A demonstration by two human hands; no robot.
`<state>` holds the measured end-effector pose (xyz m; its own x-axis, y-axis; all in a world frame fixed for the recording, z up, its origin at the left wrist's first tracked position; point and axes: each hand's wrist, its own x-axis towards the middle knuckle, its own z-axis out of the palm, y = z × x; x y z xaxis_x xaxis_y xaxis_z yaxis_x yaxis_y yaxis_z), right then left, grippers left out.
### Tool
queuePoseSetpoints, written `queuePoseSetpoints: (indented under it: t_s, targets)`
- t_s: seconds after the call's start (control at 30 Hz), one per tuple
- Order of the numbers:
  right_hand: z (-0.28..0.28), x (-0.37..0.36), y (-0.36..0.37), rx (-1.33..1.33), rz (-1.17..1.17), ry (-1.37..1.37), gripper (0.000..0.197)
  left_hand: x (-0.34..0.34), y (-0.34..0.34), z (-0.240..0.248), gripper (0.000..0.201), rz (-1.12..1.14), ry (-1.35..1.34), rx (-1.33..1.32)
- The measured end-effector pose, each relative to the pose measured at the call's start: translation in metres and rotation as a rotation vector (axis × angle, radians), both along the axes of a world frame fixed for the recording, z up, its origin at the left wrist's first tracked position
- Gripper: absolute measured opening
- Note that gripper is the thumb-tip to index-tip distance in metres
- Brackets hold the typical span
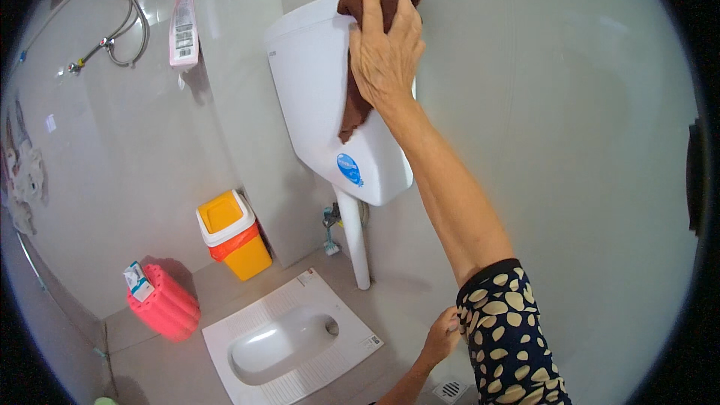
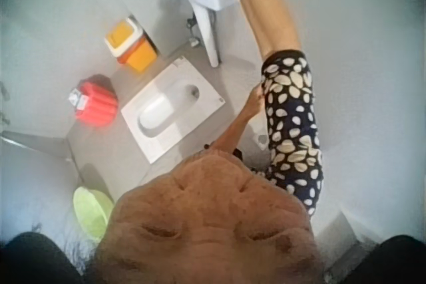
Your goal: The person cleans a bathroom by wiping the toilet cistern and surrounding tiled walls with a brown cloth. They then rinse the cloth in the sink, wring it out, and continue wiping the wall above the toilet.
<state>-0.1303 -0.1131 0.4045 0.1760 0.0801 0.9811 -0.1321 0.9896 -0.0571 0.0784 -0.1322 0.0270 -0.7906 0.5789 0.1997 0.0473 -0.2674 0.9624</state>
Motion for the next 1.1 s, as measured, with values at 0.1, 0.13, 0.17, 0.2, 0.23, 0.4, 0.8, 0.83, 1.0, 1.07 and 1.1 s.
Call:
queuePoseSetpoints:
  t_s: [0.1,0.13,0.17,0.2,0.23,0.4,0.8,0.83,1.0,1.07,1.1]
  targets:
    - [-0.041,-0.004,0.001,-0.076,0.097,-0.092,0.062,-0.009,-0.007,-0.009,0.043,-0.032,0.024,-0.111]
    - [-0.057,-0.007,-0.001,-0.104,0.097,-0.11,0.063,-0.015,-0.008,-0.022,0.043,0.021,0.128,-0.111]
    - [-0.074,-0.008,-0.005,-0.091,0.096,-0.108,0.065,-0.023,-0.006,-0.04,0.044,0.073,0.233,-0.111]
    - [-0.088,-0.006,-0.005,-0.126,0.098,-0.149,0.067,-0.025,-0.004,-0.05,0.044,0.112,0.341,-0.107]
    - [-0.103,-0.006,-0.003,-0.135,0.086,-0.159,0.068,-0.02,-0.006,-0.031,0.044,0.085,0.195,-0.062]
    - [-0.173,-0.004,0.007,-0.162,0.102,-0.265,0.084,-0.013,-0.011,0.006,0.04,0.085,-0.135,-0.094]
    - [-0.148,-0.004,0.01,0.074,0.127,-0.113,0.075,-0.026,-0.019,0.005,0.04,0.113,-0.282,-0.136]
    - [-0.128,-0.002,0.014,0.134,0.096,-0.095,0.073,-0.027,-0.018,0.003,0.041,0.111,-0.266,-0.125]
    - [-0.04,0.0,0.011,0.459,-0.142,0.037,0.04,-0.031,-0.019,-0.014,0.043,0.157,-0.25,-0.105]
    - [-0.037,0.003,0.005,0.552,-0.318,0.021,0.037,-0.033,-0.024,-0.006,0.045,0.159,-0.263,-0.136]
    - [-0.04,0.001,0.008,0.587,-0.324,0.018,0.032,-0.033,-0.025,-0.002,0.046,0.154,-0.266,-0.148]
